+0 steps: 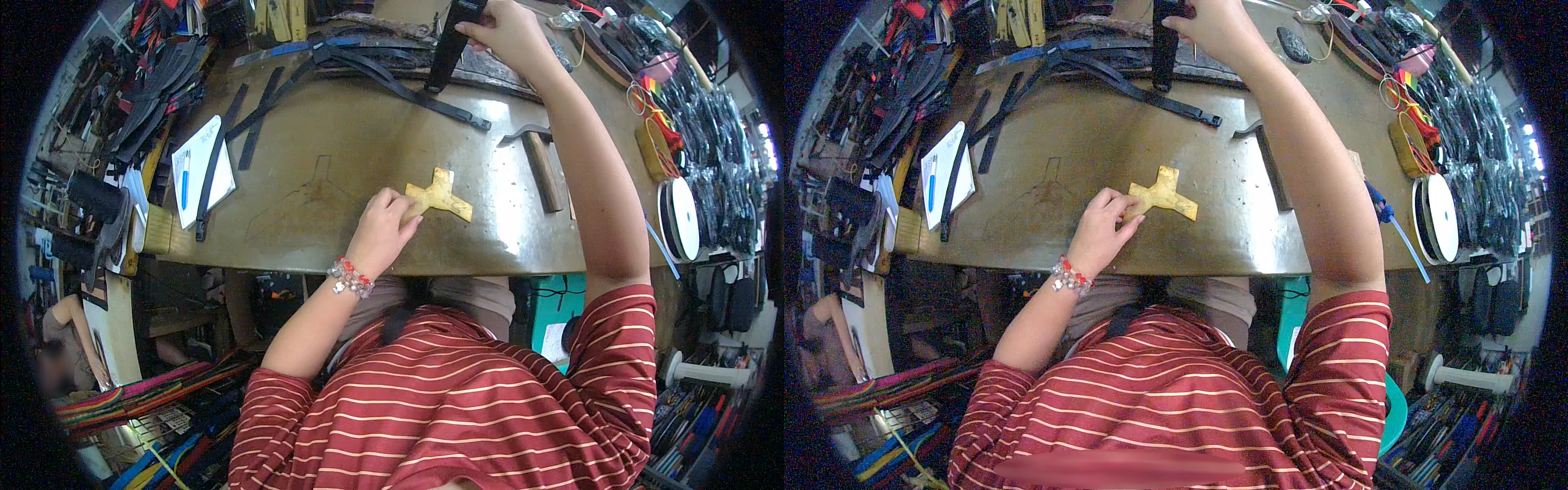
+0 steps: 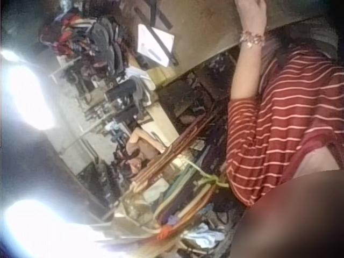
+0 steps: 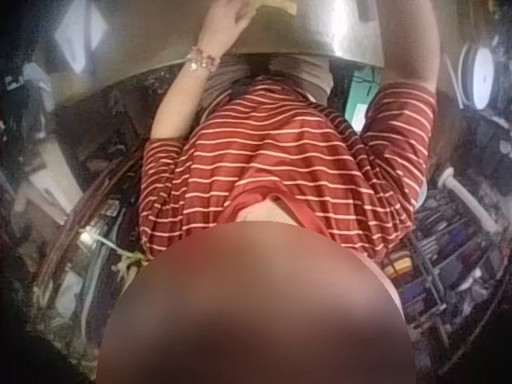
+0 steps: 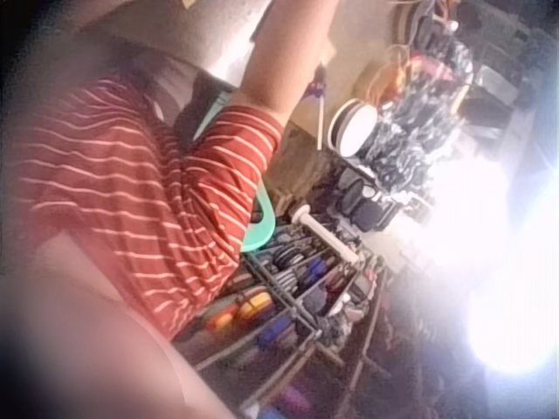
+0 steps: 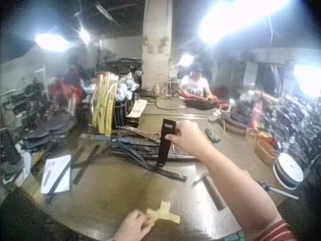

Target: The person assembles a strap assembly on a workbench. They use a hot glue gun to attach a yellow cross-shaped piece and several black webbing strips, then add a plastic buckle and press the parts together.

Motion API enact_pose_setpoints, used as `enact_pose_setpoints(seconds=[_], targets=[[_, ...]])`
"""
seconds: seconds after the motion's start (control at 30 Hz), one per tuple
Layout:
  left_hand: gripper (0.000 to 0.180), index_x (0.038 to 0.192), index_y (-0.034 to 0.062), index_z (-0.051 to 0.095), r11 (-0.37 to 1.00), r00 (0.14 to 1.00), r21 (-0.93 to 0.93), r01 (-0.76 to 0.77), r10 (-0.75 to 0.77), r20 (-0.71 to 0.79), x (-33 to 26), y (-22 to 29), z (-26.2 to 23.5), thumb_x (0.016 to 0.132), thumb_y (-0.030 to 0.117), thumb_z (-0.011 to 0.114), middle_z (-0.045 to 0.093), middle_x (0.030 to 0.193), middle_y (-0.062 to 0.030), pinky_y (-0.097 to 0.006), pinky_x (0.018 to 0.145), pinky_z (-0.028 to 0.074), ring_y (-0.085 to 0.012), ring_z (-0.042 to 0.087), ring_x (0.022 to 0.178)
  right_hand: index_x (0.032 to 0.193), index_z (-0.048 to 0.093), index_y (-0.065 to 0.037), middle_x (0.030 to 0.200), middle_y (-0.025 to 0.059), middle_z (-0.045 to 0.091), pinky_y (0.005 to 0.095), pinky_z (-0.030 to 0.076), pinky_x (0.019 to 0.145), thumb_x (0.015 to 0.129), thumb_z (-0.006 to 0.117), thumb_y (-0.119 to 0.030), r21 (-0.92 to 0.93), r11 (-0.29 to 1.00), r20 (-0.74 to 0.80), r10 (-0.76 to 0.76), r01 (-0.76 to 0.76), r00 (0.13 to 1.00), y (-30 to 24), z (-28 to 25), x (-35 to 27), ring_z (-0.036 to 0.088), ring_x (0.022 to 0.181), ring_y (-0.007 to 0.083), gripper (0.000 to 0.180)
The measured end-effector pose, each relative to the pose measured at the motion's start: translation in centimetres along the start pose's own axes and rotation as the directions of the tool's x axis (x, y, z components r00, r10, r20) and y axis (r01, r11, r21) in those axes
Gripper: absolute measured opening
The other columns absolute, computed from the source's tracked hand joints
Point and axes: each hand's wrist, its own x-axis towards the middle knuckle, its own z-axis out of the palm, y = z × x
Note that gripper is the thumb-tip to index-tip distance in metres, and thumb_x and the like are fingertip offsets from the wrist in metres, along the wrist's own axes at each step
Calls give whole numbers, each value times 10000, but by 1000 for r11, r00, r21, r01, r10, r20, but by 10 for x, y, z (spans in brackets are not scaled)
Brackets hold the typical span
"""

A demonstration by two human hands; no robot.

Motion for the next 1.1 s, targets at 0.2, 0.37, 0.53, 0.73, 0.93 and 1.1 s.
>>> enact_pose_setpoints(seconds=[0.2, 0.37, 0.53, 0.73, 0.93, 1.1], targets=[[252, 1016, -4, 635, 1000, 1000, -3, -5, 5, -14, -5, -1, 1, 802, 123, 677, 557, 949, -144, -395, 836, 476, -315, 570, 909, 816, 658, 27, 617, 98, 647, 320, 484, 589, 799, 723, -254, 44, 999, 40, -10, 9, 999, -4, 3, -24, 610, 569, 173, 289], [269, 1050, 20, 647, 995, 995, 73, -66, 71, -68, -7, 2, 2, 799, 100, 702, 567, 917, -104, -328, 706, 518, -233, 595, 783, 953, 665, -39, 842, 147, 627, 360, 504, 672, 779, 690, -81, 17, 994, 183, -111, 110, 977, -23, 27, -143, 643, 775, 278, 182], [253, 1021, 27, 656, 996, 994, 57, -68, 72, -77, -9, 4, 1, 783, 91, 711, 564, 901, -89, -334, 736, 499, -236, 585, 800, 989, 656, -61, 971, 98, 615, 389, 498, 788, 585, 671, 80, 73, 996, 233, -57, 41, 971, -20, 74, -233, 599, 922, 311, 428], [261, 1027, 28, 655, 997, 995, 32, -71, 73, -69, -10, 5, -1, 781, 91, 715, 556, 903, -96, -352, 773, 483, -249, 574, 861, 945, 653, -78, 930, 56, 602, 367, 457, 758, 619, 637, -4, 21, 989, 142, -149, 148, 979, -12, 92, -238, 557, 872, 261, 334], [258, 1014, 24, 653, 998, 997, 15, -60, 61, -39, -9, 7, -2, 769, 69, 719, 554, 905, -95, -348, 742, 488, -245, 576, 830, 924, 654, -88, 923, 36, 605, 362, 448, 742, 661, 608, -37, -5, 987, 156, -155, 158, 975, -12, 95, -237, 552, 867, 240, 272], [251, 1000, 18, 649, 995, 995, 41, -90, 91, -43, -8, 5, -1, 764, 66, 722, 556, 909, -96, -348, 728, 491, -251, 578, 819, 912, 652, -89, 904, 29, 600, 357, 448, 736, 690, 585, -59, 14, 977, 177, -211, 212, 961, -6, 94, -233, 550, 843, 229, 234]])
